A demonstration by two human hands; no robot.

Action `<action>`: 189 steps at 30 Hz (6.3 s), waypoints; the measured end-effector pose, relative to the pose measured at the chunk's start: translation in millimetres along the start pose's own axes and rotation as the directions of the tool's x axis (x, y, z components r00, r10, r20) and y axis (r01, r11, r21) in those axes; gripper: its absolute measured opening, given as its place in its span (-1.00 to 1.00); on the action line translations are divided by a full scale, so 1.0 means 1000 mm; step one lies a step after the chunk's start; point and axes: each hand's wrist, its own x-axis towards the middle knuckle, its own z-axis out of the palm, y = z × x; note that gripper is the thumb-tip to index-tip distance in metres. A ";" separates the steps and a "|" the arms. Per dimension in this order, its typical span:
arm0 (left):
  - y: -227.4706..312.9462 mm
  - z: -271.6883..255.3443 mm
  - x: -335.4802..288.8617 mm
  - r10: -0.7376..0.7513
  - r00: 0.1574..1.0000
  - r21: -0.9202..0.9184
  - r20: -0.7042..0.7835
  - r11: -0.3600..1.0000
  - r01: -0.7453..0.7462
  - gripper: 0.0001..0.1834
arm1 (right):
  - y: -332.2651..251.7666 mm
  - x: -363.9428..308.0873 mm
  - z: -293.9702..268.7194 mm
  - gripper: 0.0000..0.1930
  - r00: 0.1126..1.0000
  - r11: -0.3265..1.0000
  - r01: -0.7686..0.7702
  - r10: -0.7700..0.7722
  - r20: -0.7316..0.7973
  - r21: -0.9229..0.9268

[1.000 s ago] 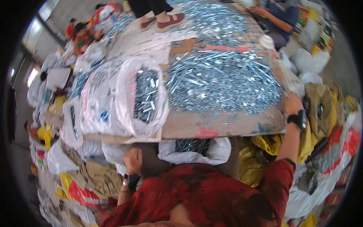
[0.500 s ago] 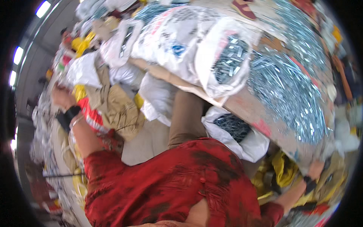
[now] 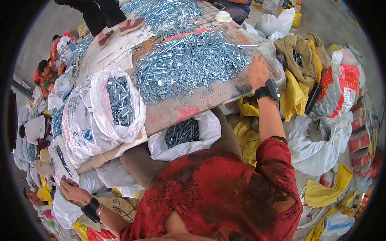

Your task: Assembling metal bolts by sliding washers and sleeves onto them at a factory workbench.

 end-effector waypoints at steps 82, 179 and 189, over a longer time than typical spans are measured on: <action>-0.415 0.232 0.464 0.121 0.991 0.884 0.061 0.454 -0.110 -0.83 | -0.334 -0.074 -0.058 -0.64 0.543 0.624 0.439 -0.758 0.362 0.647; 0.213 0.420 -0.266 0.525 0.311 -0.542 0.792 0.839 -0.037 -0.65 | -0.309 -0.122 0.001 -0.65 0.697 -0.276 -0.638 -0.604 0.386 0.719; 0.279 0.432 -0.436 0.428 -0.189 -0.398 0.884 0.900 0.180 -0.64 | -0.282 -0.085 -0.001 -0.83 0.751 0.432 0.344 -0.659 0.031 0.834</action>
